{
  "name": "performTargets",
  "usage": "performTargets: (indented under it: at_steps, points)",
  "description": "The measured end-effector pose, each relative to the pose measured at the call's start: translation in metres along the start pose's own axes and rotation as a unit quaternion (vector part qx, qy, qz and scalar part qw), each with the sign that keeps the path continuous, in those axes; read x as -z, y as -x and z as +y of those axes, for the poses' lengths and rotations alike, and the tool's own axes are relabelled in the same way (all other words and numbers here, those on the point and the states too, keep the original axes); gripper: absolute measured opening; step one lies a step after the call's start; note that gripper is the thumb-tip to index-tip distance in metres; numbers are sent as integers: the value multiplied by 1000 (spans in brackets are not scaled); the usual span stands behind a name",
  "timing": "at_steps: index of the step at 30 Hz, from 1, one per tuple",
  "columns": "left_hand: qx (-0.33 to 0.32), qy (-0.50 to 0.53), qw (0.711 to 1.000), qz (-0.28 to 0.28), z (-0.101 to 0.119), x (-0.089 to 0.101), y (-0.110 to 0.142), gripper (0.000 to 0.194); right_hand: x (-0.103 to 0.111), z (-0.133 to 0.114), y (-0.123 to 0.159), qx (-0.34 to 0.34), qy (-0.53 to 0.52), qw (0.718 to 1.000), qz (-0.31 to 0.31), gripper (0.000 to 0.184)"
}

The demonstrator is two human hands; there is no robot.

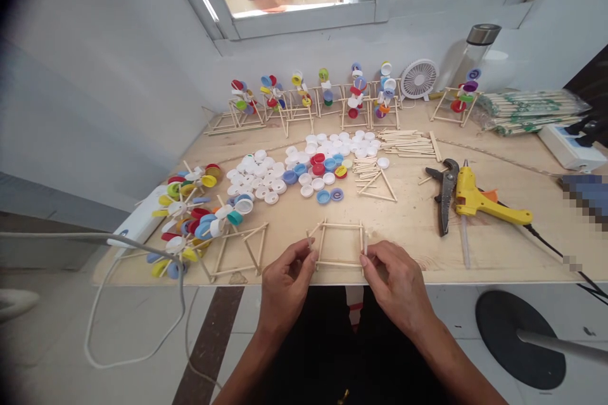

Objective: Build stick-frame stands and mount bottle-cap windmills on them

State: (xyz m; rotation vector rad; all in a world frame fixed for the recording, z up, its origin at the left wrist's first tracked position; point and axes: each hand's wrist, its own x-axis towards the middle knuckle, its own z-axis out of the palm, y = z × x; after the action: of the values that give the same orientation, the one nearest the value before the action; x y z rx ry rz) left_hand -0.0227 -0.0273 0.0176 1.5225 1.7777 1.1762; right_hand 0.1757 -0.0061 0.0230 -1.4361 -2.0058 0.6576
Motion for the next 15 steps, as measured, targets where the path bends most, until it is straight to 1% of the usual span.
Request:
performTargets:
  at_steps: [8,15]
  points:
    - [0,-9,1000,0,4,3,0,16,0,-6,0,10,6,1000,2,24]
    - [5,-19,1000,6,6,15,8,17,-3,-15,1,26,-4,1000,-12,22]
